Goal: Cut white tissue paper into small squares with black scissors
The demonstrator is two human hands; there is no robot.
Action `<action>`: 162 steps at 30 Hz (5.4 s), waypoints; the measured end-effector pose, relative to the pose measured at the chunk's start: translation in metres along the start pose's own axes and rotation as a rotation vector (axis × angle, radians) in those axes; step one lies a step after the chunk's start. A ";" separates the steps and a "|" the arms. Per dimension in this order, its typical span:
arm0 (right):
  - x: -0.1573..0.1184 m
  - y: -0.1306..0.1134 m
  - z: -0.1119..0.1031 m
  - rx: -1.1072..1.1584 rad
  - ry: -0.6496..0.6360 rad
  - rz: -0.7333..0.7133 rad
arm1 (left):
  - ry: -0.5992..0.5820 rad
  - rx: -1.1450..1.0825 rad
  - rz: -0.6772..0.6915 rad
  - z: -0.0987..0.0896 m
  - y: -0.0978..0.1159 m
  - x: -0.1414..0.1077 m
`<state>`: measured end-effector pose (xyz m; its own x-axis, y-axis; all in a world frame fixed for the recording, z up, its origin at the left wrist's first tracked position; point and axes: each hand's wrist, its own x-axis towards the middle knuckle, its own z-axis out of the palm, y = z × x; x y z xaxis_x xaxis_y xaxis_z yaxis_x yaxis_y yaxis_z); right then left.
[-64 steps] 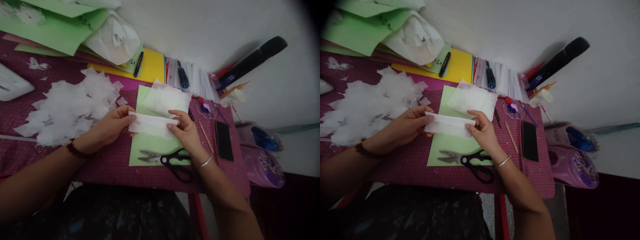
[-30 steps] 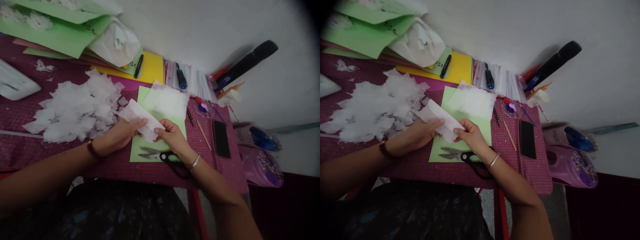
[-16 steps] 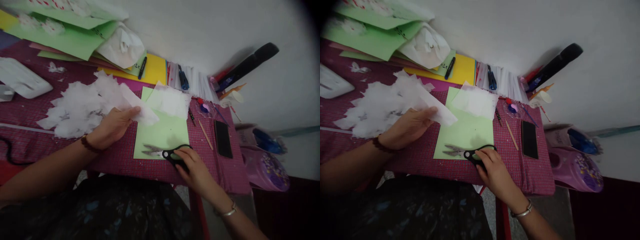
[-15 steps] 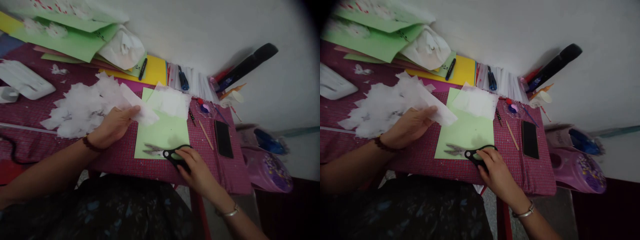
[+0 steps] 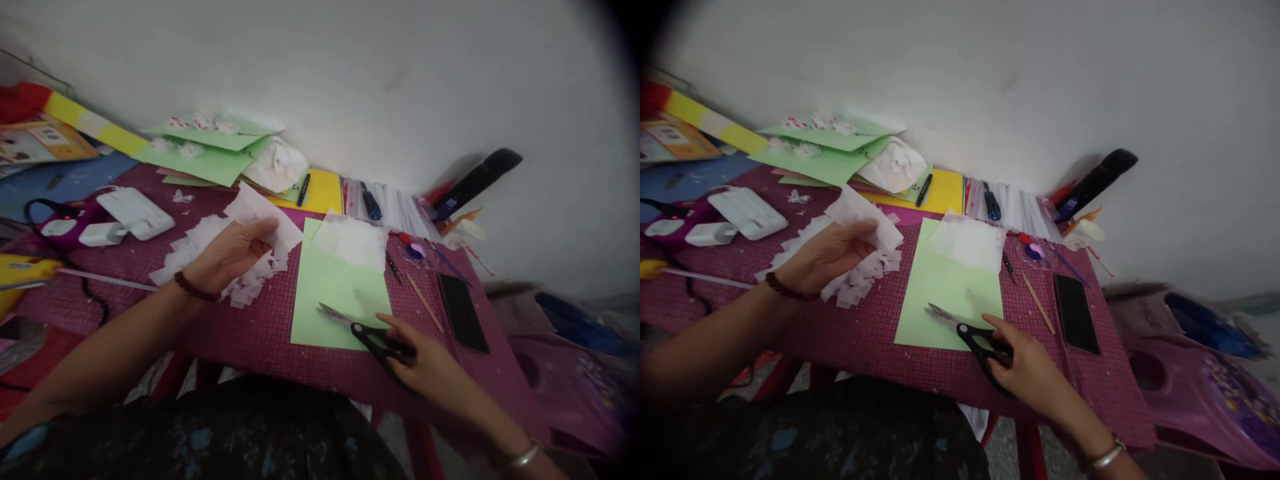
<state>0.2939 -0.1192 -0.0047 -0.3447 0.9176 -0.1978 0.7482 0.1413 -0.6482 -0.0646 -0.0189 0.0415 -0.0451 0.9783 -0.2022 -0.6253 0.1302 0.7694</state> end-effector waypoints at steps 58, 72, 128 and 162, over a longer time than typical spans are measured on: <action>0.082 -0.062 0.070 1.547 -0.697 -0.071 | -0.160 0.397 -0.082 -0.022 -0.022 -0.014; 0.080 -0.068 0.060 1.149 -0.446 -0.138 | -0.050 -0.043 -0.092 -0.030 -0.013 -0.005; 0.080 -0.066 0.073 1.343 -0.518 -0.093 | -0.237 0.100 -0.162 -0.020 -0.051 -0.012; 0.078 -0.068 0.074 1.469 -0.463 -0.011 | -0.382 0.182 -0.262 -0.011 -0.063 -0.020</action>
<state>0.1743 -0.0852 -0.0309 -0.6945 0.6875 -0.2120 -0.3594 -0.5868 -0.7256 -0.0330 -0.0483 -0.0096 0.4057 0.8935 -0.1924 -0.4294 0.3721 0.8229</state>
